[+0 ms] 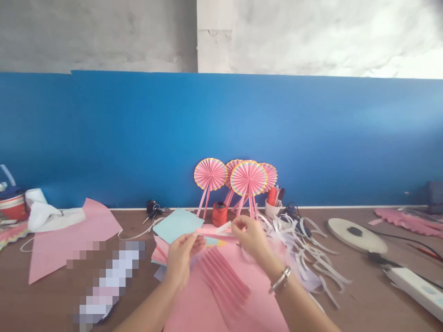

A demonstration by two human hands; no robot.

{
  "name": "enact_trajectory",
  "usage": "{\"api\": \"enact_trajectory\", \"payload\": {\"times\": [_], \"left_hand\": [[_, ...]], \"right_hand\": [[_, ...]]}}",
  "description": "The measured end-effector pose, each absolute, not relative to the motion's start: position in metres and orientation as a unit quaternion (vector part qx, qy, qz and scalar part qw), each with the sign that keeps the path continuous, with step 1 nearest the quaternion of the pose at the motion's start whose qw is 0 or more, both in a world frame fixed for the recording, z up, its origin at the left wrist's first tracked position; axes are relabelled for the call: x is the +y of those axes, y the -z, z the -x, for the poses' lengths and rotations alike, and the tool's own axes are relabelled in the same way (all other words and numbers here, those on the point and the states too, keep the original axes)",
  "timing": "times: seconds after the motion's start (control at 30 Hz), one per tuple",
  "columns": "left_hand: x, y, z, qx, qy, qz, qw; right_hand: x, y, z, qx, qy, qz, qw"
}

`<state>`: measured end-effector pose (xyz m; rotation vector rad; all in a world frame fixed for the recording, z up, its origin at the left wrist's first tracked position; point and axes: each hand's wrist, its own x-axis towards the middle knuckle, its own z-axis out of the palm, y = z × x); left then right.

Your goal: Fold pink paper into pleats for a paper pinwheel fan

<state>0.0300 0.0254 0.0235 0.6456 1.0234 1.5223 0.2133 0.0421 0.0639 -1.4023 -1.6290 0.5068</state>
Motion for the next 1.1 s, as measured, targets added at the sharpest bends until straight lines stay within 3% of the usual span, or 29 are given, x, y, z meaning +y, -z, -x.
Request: {"api": "enact_trajectory", "payload": {"times": [0.17, 0.33, 0.4, 0.5, 0.57, 0.67, 0.77, 0.97, 1.1], "left_hand": [[0.048, -0.028, -0.009, 0.444, -0.719, -0.150, 0.513], [0.057, -0.028, 0.003, 0.446, -0.748, -0.112, 0.479], [0.057, -0.025, 0.004, 0.444, -0.753, -0.110, 0.473], [0.057, -0.021, 0.003, 0.442, -0.750, -0.121, 0.477], [0.055, -0.019, 0.000, 0.441, -0.744, -0.135, 0.483], [0.053, -0.018, -0.003, 0.442, -0.735, -0.157, 0.490], [0.050, -0.019, -0.005, 0.447, -0.730, -0.173, 0.487], [0.047, -0.021, -0.009, 0.448, -0.732, -0.191, 0.476], [0.046, -0.019, -0.011, 0.449, -0.725, -0.223, 0.472]], "right_hand": [[0.056, -0.073, -0.261, -0.553, -0.173, 0.632, 0.514], [0.059, -0.079, -0.299, -0.478, -0.081, 0.705, 0.518], [0.058, -0.082, -0.305, -0.497, -0.050, 0.740, 0.450], [0.054, -0.082, -0.294, -0.585, -0.049, 0.767, 0.260], [0.049, -0.078, -0.274, -0.643, -0.055, 0.741, 0.186], [0.036, -0.064, -0.233, -0.719, -0.101, 0.662, 0.187], [0.018, -0.043, -0.193, -0.747, -0.167, 0.630, 0.133], [0.000, -0.016, -0.152, -0.762, -0.107, 0.632, 0.090], [0.005, -0.015, -0.153, -0.777, -0.134, 0.602, 0.124]]}}
